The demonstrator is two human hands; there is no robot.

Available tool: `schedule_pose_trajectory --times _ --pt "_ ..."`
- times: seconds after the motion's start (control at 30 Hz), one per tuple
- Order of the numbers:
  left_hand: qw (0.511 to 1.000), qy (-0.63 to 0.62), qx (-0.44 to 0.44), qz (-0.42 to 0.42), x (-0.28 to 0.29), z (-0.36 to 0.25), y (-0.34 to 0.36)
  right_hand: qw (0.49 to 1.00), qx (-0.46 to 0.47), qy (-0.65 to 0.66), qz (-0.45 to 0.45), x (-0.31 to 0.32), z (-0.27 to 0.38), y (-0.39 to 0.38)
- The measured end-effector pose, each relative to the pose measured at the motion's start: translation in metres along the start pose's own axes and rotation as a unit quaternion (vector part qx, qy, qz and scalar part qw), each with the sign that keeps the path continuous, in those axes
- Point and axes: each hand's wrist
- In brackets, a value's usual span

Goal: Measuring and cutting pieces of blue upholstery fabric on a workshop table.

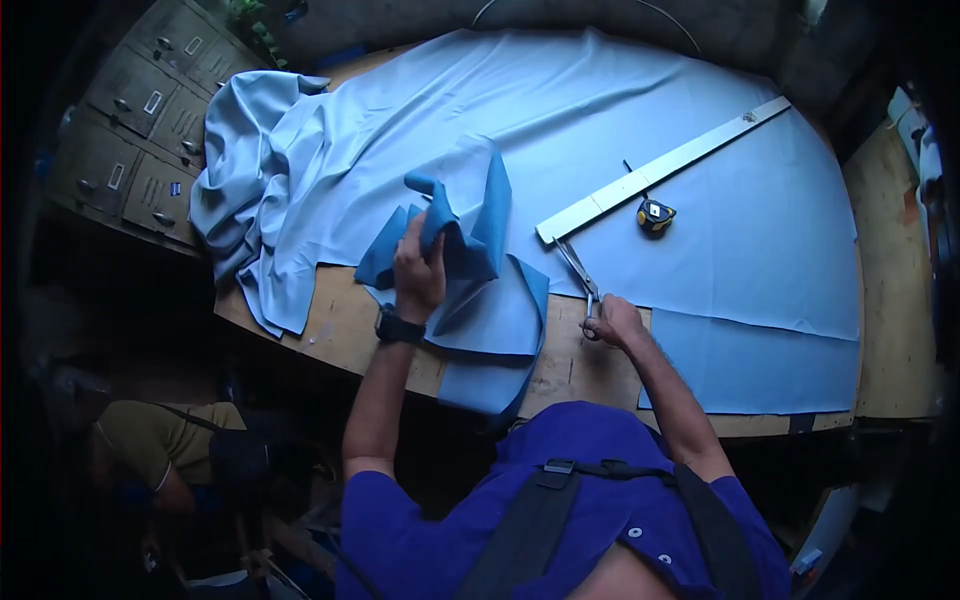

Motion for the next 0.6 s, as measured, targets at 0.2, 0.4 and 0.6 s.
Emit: schedule_pose_trajectory --times 0.2,0.4,0.6 --pt "0.968 0.006 -0.213 0.136 -0.095 -0.075 -0.103 0.636 0.052 0.745 0.194 0.007 -0.003 -0.021" --pt "0.983 0.098 -0.097 0.118 -0.12 -0.024 -0.213 0.711 -0.023 0.703 -0.005 -0.022 -0.037 -0.021" --pt "0.98 0.172 0.047 0.093 -0.093 0.049 -0.238 0.688 0.055 0.723 -0.033 0.051 -0.005 -0.068"
Point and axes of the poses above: each hand's wrist, its own y-axis towards the middle knuckle, its own x-axis out of the back of the hand, z = x × y, and after that the axes turned 5 degrees about -z, right-handed
